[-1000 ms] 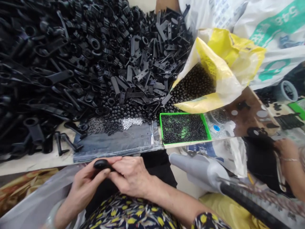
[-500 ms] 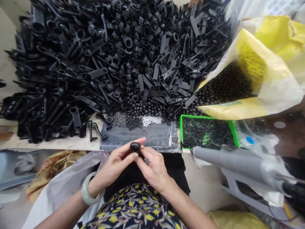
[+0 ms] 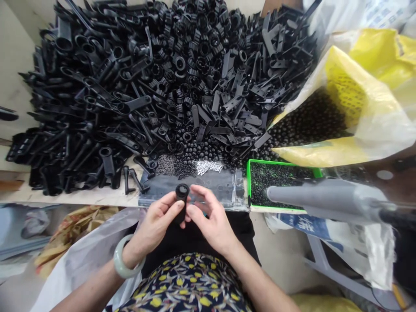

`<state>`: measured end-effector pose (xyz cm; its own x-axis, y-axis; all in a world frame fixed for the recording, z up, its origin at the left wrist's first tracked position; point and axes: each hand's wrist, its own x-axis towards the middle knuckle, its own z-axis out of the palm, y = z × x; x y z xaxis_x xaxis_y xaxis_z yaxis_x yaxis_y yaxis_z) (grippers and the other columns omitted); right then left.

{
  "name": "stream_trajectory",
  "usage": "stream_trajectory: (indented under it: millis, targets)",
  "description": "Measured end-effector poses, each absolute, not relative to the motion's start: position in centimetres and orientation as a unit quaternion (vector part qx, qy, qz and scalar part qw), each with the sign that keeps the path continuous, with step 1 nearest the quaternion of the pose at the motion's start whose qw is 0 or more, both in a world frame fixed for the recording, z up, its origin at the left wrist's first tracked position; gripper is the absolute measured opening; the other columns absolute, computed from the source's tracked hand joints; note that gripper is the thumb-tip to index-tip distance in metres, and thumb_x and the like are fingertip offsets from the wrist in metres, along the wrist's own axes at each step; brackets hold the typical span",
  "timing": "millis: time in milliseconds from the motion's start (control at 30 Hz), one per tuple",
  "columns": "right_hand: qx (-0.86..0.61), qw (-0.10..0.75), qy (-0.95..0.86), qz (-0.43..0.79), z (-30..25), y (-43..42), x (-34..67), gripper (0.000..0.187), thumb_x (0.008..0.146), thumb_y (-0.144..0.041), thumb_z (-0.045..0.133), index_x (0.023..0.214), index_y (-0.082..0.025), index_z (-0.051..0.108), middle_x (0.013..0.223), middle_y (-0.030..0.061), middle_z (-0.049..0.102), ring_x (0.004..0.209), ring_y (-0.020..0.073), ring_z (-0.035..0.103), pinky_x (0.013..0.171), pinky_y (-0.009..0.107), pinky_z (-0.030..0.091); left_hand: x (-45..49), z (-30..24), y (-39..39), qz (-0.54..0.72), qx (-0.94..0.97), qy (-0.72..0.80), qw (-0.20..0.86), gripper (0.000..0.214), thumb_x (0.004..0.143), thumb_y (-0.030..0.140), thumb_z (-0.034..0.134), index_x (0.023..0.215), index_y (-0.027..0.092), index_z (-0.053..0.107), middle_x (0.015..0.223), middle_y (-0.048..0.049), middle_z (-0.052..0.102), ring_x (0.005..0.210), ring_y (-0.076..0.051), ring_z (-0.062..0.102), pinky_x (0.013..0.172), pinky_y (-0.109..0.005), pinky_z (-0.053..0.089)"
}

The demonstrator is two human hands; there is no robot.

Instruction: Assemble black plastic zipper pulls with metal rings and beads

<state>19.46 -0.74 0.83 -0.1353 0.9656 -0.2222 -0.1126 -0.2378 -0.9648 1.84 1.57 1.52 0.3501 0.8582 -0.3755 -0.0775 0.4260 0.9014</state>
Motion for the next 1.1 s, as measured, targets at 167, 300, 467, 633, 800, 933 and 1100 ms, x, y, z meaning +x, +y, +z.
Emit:
stream_trajectory:
  millis: [167, 300, 467, 633, 800, 933, 1100]
  targets:
    - [-0.428, 0.393, -0.325, 0.746, 0.4, 0.4, 18.1, 0.043, 0.094, -0.045, 0.072, 0.129, -0.023, 0.069, 0.096, 0.0029, 0.071, 0.062, 0.0096, 0.059, 0.053, 0.020, 0.050, 2.8, 2.2, 1.0, 0.277, 0.496, 0.469, 0.677, 0.034, 0.101, 0.046, 0.059, 0.117, 0.018, 0.071, 0.082, -0.0022, 0.065, 0.069, -0.015, 0.061, 0.059, -0.023, 0.054]
    - [-0.398, 0.373, -0.337, 0.768, 0.0, 0.6, 18.6, 0.045, 0.090, -0.045, 0.076, 0.128, -0.021, 0.071, 0.090, 0.0022, 0.071, 0.060, 0.0103, 0.058, 0.053, 0.022, 0.050, 1.8, 2.3, 1.0, 0.231, 0.509, 0.438, 0.704, 0.033, 0.100, 0.037, 0.062, 0.128, 0.020, 0.067, 0.092, -0.0048, 0.069, 0.079, -0.018, 0.067, 0.068, -0.027, 0.058]
    - [-0.412, 0.349, -0.396, 0.743, -0.4, 0.2, 19.2, 0.048, 0.091, -0.044, 0.076, 0.134, -0.023, 0.070, 0.081, -0.0017, 0.068, 0.059, 0.0086, 0.055, 0.056, 0.021, 0.050, 0.7, 2.7, 0.8, 0.214, 0.476, 0.394, 0.756, 0.046, 0.092, 0.031, 0.070, 0.136, 0.020, 0.064, 0.119, -0.0104, 0.071, 0.097, -0.022, 0.070, 0.083, -0.032, 0.060]
    - [-0.429, 0.381, -0.385, 0.723, -1.3, -0.7, 18.3, 0.046, 0.088, -0.043, 0.078, 0.130, -0.025, 0.074, 0.110, 0.0046, 0.076, 0.096, 0.0202, 0.071, 0.084, 0.034, 0.060, 2.2, 2.6, -0.3, 0.257, 0.481, 0.515, 0.662, 0.023, 0.091, 0.035, 0.070, 0.105, 0.017, 0.075, 0.096, -0.0057, 0.074, 0.087, -0.020, 0.067, 0.078, -0.028, 0.055]
    - [-0.436, 0.379, -0.408, 0.707, -1.6, -1.1, 18.2, 0.043, 0.088, -0.044, 0.077, 0.127, -0.025, 0.075, 0.100, 0.0040, 0.076, 0.081, 0.0178, 0.070, 0.068, 0.027, 0.060, 3.3, 2.0, -1.3, 0.278, 0.445, 0.526, 0.669, 0.032, 0.091, 0.043, 0.072, 0.108, 0.016, 0.075, 0.089, -0.0041, 0.073, 0.074, -0.016, 0.063, 0.065, -0.023, 0.053]
    - [-0.427, 0.367, -0.384, 0.732, -1.5, -1.1, 18.3, 0.046, 0.091, -0.044, 0.074, 0.130, -0.022, 0.072, 0.084, 0.0003, 0.072, 0.055, 0.0093, 0.058, 0.050, 0.021, 0.050, 3.6, 2.3, -1.4, 0.265, 0.426, 0.550, 0.668, 0.039, 0.091, 0.050, 0.071, 0.105, 0.014, 0.074, 0.084, -0.0044, 0.071, 0.064, -0.014, 0.060, 0.053, -0.021, 0.050]
    - [-0.416, 0.368, -0.365, 0.747, -1.6, -0.6, 18.2, 0.056, 0.090, -0.044, 0.076, 0.141, -0.023, 0.065, 0.077, -0.0030, 0.065, 0.052, 0.0075, 0.052, 0.047, 0.019, 0.045, 3.7, 2.6, -1.3, 0.292, 0.408, 0.545, 0.672, 0.040, 0.094, 0.050, 0.069, 0.114, 0.016, 0.073, 0.086, -0.0033, 0.070, 0.070, -0.014, 0.063, 0.059, -0.021, 0.054]
